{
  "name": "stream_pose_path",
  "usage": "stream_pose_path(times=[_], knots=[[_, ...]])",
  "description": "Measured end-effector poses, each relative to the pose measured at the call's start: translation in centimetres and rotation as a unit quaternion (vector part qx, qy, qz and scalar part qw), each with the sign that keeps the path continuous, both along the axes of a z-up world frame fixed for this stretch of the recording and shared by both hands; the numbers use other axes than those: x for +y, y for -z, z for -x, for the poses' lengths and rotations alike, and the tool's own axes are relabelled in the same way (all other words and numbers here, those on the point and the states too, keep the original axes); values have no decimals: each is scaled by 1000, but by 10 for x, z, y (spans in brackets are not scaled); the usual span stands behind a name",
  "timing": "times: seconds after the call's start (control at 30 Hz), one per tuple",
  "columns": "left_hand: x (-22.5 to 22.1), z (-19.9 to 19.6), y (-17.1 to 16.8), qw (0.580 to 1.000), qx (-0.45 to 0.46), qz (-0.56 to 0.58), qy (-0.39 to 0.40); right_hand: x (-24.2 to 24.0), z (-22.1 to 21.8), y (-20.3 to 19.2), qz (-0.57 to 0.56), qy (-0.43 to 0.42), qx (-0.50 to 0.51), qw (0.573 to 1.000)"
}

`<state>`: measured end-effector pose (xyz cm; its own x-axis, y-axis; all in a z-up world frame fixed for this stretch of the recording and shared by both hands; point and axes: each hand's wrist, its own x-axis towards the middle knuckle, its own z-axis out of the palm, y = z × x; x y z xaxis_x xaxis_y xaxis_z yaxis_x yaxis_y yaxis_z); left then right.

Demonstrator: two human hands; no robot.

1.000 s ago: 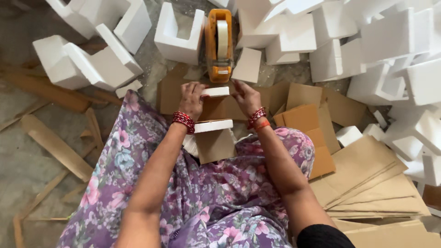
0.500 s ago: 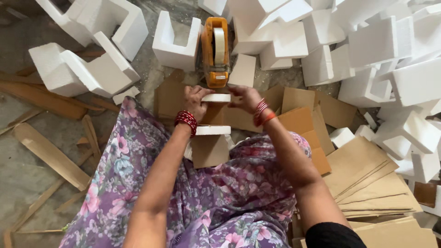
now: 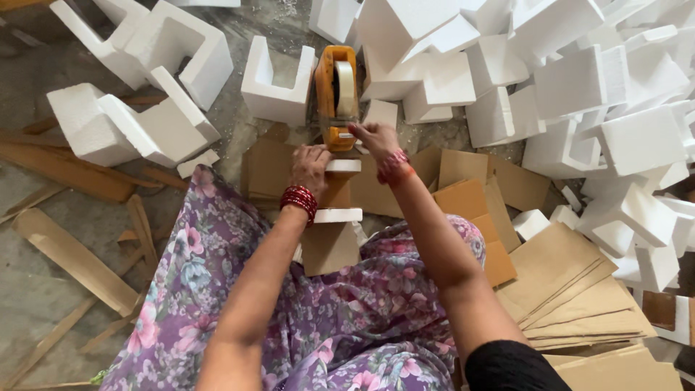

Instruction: The person assembles protective packaging by placing white foam inserts into cardboard boxes and securing them with tape. The person repeatedly picks up foam pieces, inserts them into boxes, and uses a tape dispenser to seal the boxes.

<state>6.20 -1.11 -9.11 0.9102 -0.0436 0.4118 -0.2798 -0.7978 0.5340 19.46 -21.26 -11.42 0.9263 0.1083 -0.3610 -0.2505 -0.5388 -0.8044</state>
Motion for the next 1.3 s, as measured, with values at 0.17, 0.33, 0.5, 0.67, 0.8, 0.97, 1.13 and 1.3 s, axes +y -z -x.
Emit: stream_pose_path(times=[0.17,0.33,0.5,0.67,0.8,0.97,1.13,1.3], knots=[[-2,-3,-2,992,124,9,-4,-33,103,-1,-168,42,107,979],[-11,0,-17,984,174,-11,-33,-33,150,11,-277,68,179,942],[-16,1,-24,978,197,15,-64,-30,152,27,-255,78,181,947],[-16,0,-20,978,197,32,-52,-13,137,53,-152,102,76,980],[-13,2,-18,979,195,28,-46,4,124,63,27,103,-186,977],[-13,2,-12,986,162,20,-32,-4,123,84,64,38,-185,980],[-11,2,-17,986,161,-9,-41,-16,66,96,104,-55,-128,985],[-13,14,-14,982,184,-10,-40,-35,27,61,-134,-1,2,991]])
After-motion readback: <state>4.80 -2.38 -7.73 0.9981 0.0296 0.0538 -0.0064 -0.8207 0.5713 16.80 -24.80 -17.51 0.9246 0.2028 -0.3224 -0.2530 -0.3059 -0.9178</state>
